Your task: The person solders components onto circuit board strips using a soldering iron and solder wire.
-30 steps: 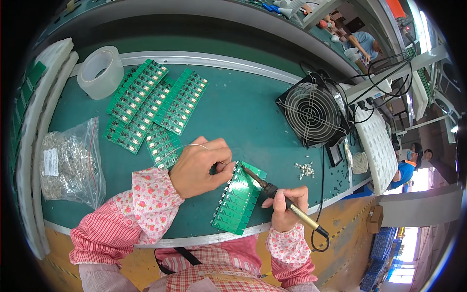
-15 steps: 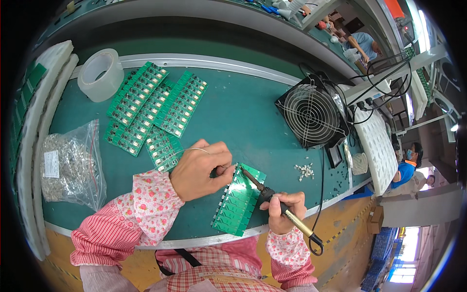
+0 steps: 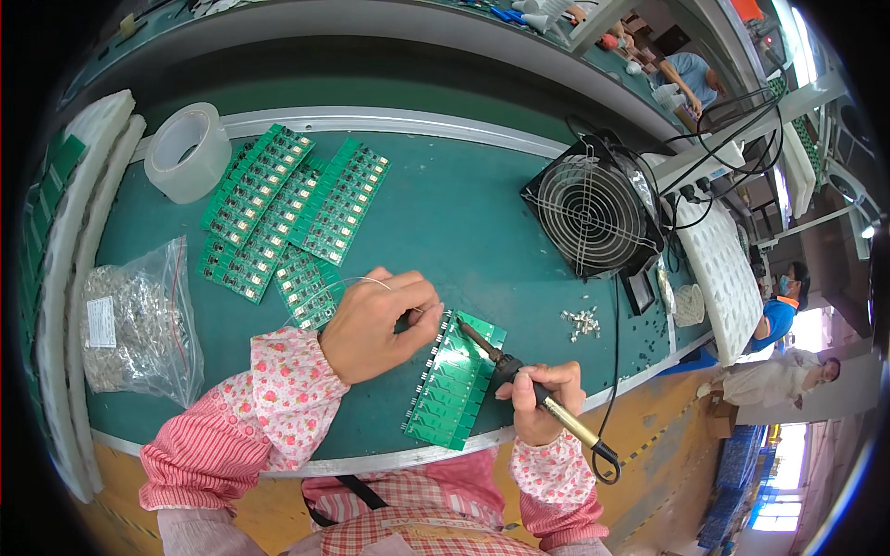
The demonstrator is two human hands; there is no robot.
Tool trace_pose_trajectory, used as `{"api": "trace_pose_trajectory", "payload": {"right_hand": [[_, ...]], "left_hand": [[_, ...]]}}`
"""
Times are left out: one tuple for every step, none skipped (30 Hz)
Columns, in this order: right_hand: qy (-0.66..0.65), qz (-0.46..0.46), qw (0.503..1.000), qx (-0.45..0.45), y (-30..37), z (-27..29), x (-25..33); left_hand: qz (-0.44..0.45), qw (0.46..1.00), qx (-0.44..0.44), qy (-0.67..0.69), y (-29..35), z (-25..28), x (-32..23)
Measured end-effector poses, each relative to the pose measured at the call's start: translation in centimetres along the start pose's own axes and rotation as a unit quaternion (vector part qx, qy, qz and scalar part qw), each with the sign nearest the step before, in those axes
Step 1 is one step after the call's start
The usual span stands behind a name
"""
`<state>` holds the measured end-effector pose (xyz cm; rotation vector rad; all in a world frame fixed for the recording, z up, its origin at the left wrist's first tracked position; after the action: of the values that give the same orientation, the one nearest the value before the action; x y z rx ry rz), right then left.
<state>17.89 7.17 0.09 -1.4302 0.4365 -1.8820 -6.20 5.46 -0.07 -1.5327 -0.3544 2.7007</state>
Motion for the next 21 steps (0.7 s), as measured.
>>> {"api": "trace_pose_trajectory", "payload": {"right_hand": [[-0.001, -0.006, 1.0, 0.0, 0.0, 0.0, 0.0], [-0.003, -0.012, 1.0, 0.0, 0.0, 0.1, 0.0], [-0.003, -0.013, 1.0, -0.002, 0.2, 0.3, -0.1], [0.018, 0.008, 1.0, -0.001, 0.3, 0.5, -0.2], [0.039, 0.03, 0.999, 0.0, 0.5, 0.6, -0.2], [0.038, 0.029, 0.999, -0.003, 0.6, 0.6, 0.1], [0.005, -0.021, 0.998, -0.062, 0.6, 0.6, 0.5], [-0.028, -0.07, 0.99, -0.121, 0.8, 0.8, 0.8], [-0.03, -0.071, 0.989, -0.123, 0.9, 0.9, 1.2], [-0.04, -0.093, 0.985, -0.14, 1.1, 1.2, 1.4], [-0.049, -0.115, 0.98, -0.158, 1.4, 1.4, 1.6], [-0.049, -0.127, 0.977, -0.164, 1.8, 1.5, 1.8], [-0.049, -0.13, 0.976, -0.169, 2.1, 1.6, 2.0], [-0.071, -0.128, 0.973, -0.177, 2.3, 1.6, 2.2], [-0.093, -0.126, 0.97, -0.184, 2.6, 1.6, 2.3], [-0.098, -0.131, 0.97, -0.178, 3.1, 1.5, 2.3], [-0.099, -0.133, 0.969, -0.182, 3.6, 1.5, 2.1], [-0.086, -0.124, 0.972, -0.18, 4.1, 1.5, 2.0], [-0.073, -0.114, 0.975, -0.178, 4.5, 1.4, 1.9], [-0.077, -0.096, 0.974, -0.188, 4.8, 1.2, 1.9], [-0.077, -0.099, 0.973, -0.192, 5.0, 1.0, 1.8]], "left_hand": [[0.005, 1.0, 0.0, 0.005, 0.0, 0.0, 0.0], [0.005, 1.0, 0.002, 0.003, 0.0, 0.0, 0.0], [0.011, 1.0, 0.009, 0.001, 0.0, 0.0, -0.1], [0.018, 1.0, 0.017, -0.001, 0.0, 0.0, -0.1], [0.017, 1.0, 0.018, -0.003, -0.1, -0.1, 0.0], [0.014, 1.0, 0.008, -0.005, 0.0, -0.1, -0.1], [0.011, 1.0, -0.001, -0.008, -0.1, -0.2, -0.1], [0.011, 1.0, 0.001, -0.01, 0.0, -0.1, -0.1], [0.022, 0.999, 0.022, -0.017, 0.0, -0.1, -0.1], [0.034, 0.998, 0.044, -0.024, 0.0, 0.0, -0.1], [0.033, 0.998, 0.048, -0.026, -0.1, 0.3, -0.3], [0.021, 0.996, 0.082, -0.034, -0.2, 0.6, -0.6], [0.009, 0.992, 0.116, -0.041, -0.3, 0.8, -0.7], [0.008, 0.992, 0.12, -0.045, -0.3, 1.0, -0.7], [0.004, 0.989, 0.143, -0.047, -0.3, 1.2, -0.6], [0.0, 0.985, 0.166, -0.049, -0.3, 1.3, -0.6], [0.001, 0.984, 0.17, -0.052, -0.4, 1.3, -0.6], [-0.011, 0.983, 0.177, -0.057, -0.4, 1.3, -0.7], [-0.022, 0.981, 0.183, -0.063, -0.5, 1.3, -0.8], [-0.022, 0.98, 0.188, -0.065, -0.5, 1.2, -0.8], [-0.031, 0.979, 0.188, -0.073, -0.6, 1.1, -0.9]]}}
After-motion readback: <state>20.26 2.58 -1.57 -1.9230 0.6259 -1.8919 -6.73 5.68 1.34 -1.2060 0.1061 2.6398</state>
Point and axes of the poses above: each hand's wrist, its own y-axis away from the middle knuckle, its own z-axis out of the back of the hand, x = y × z, the point moved 2 cm from there along -y, towards the middle knuckle, and after that the axes turned 11 degrees about z, right-handed, at the moved point
